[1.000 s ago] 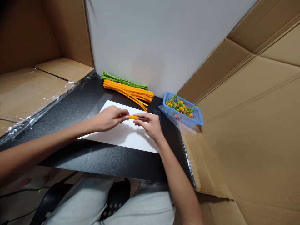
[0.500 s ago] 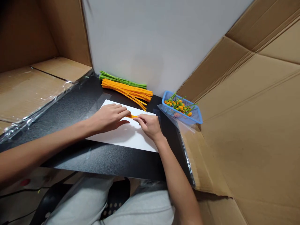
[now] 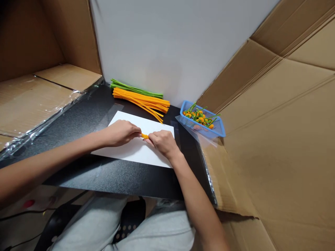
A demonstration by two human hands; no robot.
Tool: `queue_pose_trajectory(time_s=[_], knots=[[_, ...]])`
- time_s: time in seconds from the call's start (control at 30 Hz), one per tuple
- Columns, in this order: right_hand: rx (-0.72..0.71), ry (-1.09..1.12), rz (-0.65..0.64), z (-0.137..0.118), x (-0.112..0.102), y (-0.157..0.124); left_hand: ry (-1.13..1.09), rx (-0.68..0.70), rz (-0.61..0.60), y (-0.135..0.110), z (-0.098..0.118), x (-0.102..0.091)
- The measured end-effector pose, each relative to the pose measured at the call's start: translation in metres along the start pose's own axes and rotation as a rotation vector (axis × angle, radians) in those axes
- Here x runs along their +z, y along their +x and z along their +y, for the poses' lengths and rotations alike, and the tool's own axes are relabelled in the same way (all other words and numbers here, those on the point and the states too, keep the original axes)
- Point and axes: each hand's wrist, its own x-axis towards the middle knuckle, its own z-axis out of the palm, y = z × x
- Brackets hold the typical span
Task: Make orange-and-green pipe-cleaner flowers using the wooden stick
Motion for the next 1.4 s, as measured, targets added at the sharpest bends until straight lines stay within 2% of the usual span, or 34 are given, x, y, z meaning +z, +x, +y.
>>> queue_pose_trajectory(time_s=[0.1, 0.2, 0.33, 0.43, 0.67, 0.73, 0.77, 0.9, 0.93, 1.0, 1.1, 1.2, 1.4], knots=[[-0.053, -0.049, 0.001, -0.005, 0.0, 0.001, -0.182, -0.035, -0.087, 0.001, -0.002, -0.007], [-0.113, -0.09, 0.02, -0.01, -0.002, 0.002, -0.44, -0.092, -0.225, 0.002, -0.008, -0.012], [-0.16, -0.104, -0.027, -0.017, 0.0, 0.004, -0.694, -0.167, -0.352, 0.003, -0.018, -0.009], [-0.174, -0.103, -0.055, -0.019, 0.006, 0.005, -0.781, -0.192, -0.377, 0.003, -0.023, -0.004], [-0.234, -0.127, 0.002, -0.026, 0.016, 0.005, -0.862, -0.219, -0.508, 0.001, -0.027, -0.003], [-0.199, -0.131, -0.022, -0.023, 0.016, 0.005, -0.781, -0.2, -0.467, 0.001, -0.024, -0.005], [-0.166, -0.127, -0.039, -0.02, 0.015, 0.004, -0.699, -0.186, -0.402, 0.001, -0.023, -0.008], [0.016, -0.104, -0.091, -0.002, 0.008, 0.002, -0.153, -0.036, -0.008, 0.002, -0.029, -0.016], [0.061, -0.097, -0.096, 0.002, 0.006, 0.001, -0.027, 0.027, 0.044, 0.002, -0.034, -0.017], [0.139, -0.081, -0.098, 0.01, 0.002, 0.0, 0.138, 0.098, 0.077, 0.002, -0.044, -0.017], [0.186, -0.05, -0.104, 0.014, 0.0, -0.002, 0.22, 0.15, 0.126, 0.001, -0.054, -0.013], [0.188, -0.022, -0.106, 0.015, 0.001, -0.002, 0.28, 0.202, 0.134, 0.002, -0.053, -0.007], [0.166, 0.017, -0.146, 0.016, 0.004, -0.003, 0.47, 0.258, 0.07, 0.002, -0.047, 0.006]])
